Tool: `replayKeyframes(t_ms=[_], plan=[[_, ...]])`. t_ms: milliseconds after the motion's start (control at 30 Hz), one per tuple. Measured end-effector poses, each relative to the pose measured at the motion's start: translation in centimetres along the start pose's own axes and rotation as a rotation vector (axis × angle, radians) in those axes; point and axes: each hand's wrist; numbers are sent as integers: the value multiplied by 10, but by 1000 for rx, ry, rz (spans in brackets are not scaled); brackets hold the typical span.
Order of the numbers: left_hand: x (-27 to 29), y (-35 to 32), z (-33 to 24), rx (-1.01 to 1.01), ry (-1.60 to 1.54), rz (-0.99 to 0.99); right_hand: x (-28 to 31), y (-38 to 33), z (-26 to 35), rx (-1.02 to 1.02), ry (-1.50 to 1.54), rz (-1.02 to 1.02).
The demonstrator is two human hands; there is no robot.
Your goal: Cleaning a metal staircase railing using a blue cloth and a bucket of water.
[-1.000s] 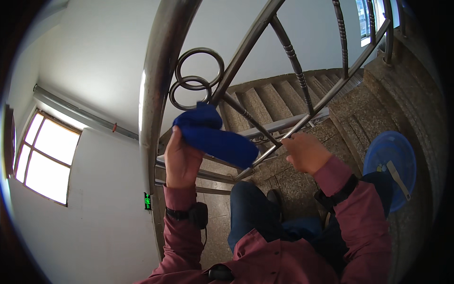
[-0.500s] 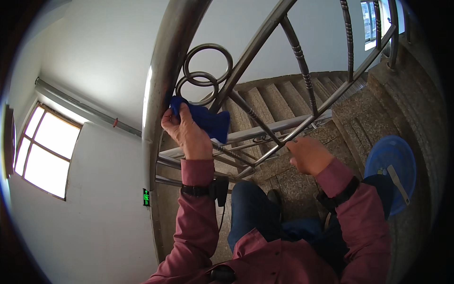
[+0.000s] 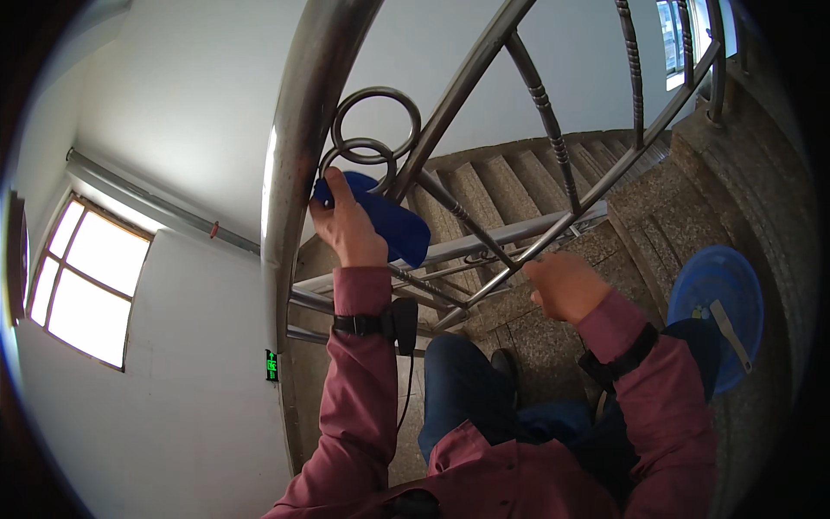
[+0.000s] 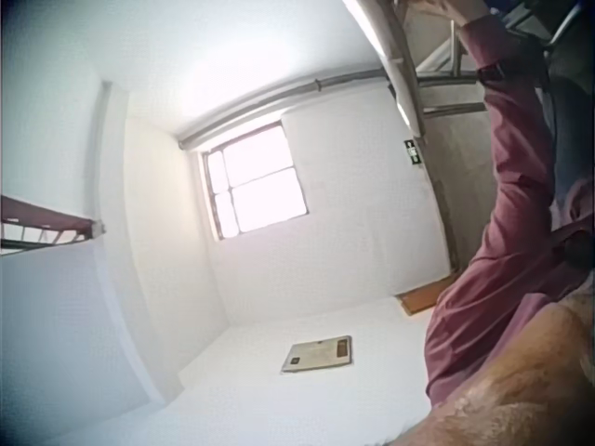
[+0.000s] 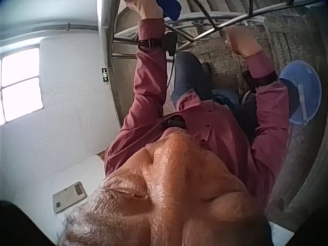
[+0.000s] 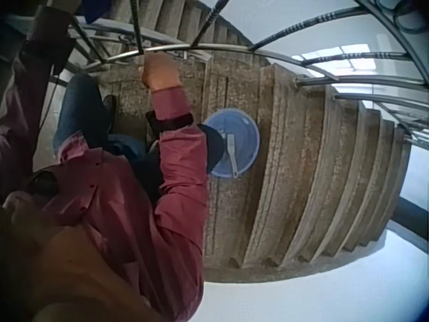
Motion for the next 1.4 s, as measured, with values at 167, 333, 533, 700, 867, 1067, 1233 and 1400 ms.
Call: replayKeyframes(t_ms=[167, 333, 533, 700, 867, 1067, 1233, 1400], plan=[[4, 9, 13, -26, -29, 137, -6, 1, -6, 29, 30, -50], [25, 29, 11, 22, -55, 306, -4, 1, -2, 28, 14, -40], [30, 14, -17, 223, -46, 387, -14, -1, -9, 40, -10, -72], [25, 29, -3, -75, 274, 258, -16, -2, -11, 76, -14, -131], [20, 46, 14, -466, 418, 218, -12, -1, -6, 93, -20, -123], [24, 52, 4, 139, 117, 471, -11, -5, -9, 67, -12, -147], [30, 64, -1, 511, -94, 705, -14, -3, -11, 81, -18, -137], [24, 64, -1, 604, -147, 669, -7, -2, -6, 98, -13, -131]])
Point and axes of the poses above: each hand's wrist, its own y-axis towards the middle knuckle, its own x-axis out of the back of the hand, z = x × y, and after that the axes turned 14 degrees about -z, right-handed
